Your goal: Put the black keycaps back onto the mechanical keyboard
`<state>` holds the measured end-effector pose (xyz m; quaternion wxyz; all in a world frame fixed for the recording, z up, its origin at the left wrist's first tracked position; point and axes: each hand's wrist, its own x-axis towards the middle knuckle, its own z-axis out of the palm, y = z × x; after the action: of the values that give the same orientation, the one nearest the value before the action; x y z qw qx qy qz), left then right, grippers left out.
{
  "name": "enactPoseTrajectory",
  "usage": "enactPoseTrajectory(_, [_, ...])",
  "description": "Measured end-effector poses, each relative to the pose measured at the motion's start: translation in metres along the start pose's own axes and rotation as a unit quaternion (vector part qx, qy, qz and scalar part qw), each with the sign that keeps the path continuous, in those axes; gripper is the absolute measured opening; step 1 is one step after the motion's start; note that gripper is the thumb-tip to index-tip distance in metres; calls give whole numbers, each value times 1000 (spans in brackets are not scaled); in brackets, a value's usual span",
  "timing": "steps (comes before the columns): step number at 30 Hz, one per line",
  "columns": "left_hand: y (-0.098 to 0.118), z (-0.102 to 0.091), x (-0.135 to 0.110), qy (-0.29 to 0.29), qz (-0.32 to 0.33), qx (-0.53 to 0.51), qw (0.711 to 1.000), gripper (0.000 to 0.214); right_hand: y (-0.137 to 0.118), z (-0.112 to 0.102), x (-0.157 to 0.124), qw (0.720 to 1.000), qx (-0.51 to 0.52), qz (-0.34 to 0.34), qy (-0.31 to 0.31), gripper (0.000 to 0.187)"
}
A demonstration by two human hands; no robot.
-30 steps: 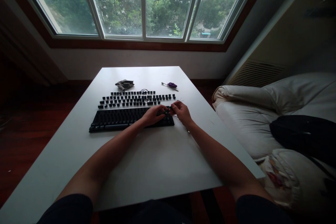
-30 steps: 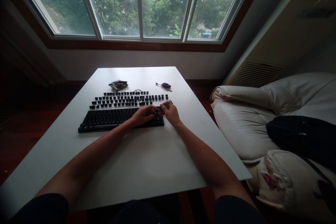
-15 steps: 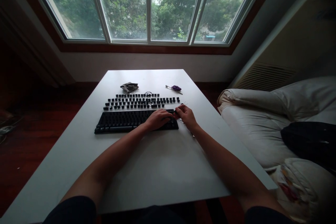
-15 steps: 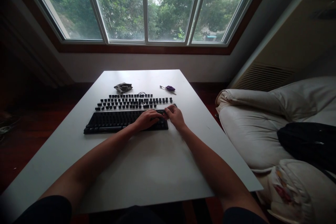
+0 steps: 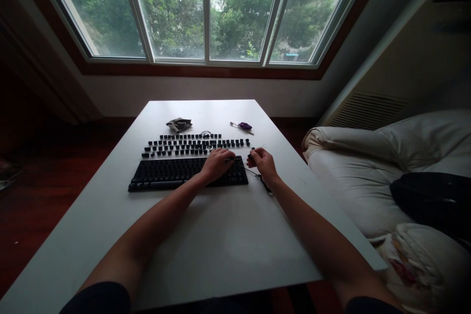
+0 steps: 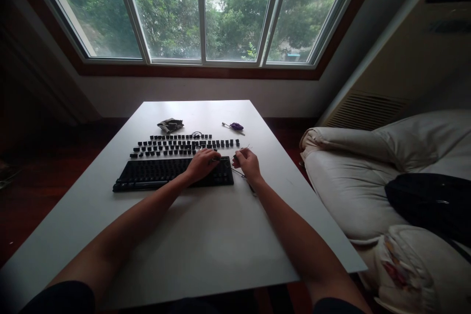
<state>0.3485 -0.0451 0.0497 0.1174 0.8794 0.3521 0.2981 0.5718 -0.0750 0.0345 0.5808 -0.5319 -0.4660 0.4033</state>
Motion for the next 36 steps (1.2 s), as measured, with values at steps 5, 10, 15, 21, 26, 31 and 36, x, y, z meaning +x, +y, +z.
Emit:
enactPoseTrajectory(5, [-17, 7, 24, 12, -53, 39, 998, 14, 0, -4, 4, 1000, 18, 8, 24, 37])
enactPoseTrajectory(10, [-25, 20, 51, 10, -59, 76, 995, 15, 3, -6, 5, 999, 23, 7, 22, 35])
enactPoseTrajectory(15, [-36, 33, 68, -5, -94, 68, 993, 14, 3, -7, 5, 999, 29, 14, 22, 35])
enactPoseTrajectory(21, [-41, 38, 75, -53, -139, 118, 982, 17, 1, -5, 3, 999, 36, 11, 16, 36])
enactPoseTrajectory(26, [-43, 35, 74, -70, -154, 136, 976, 23, 1, -4, 3, 999, 41, 7, 13, 35])
enactPoseTrajectory(31, [-48, 34, 70, -64, -156, 133, 977, 22, 1, -2, 2, 999, 46, 16, 13, 35])
enactPoseTrajectory(36, [-47, 35, 72, -67, -159, 125, 977, 21, -4, -1, -1, 999, 41, 21, 14, 34])
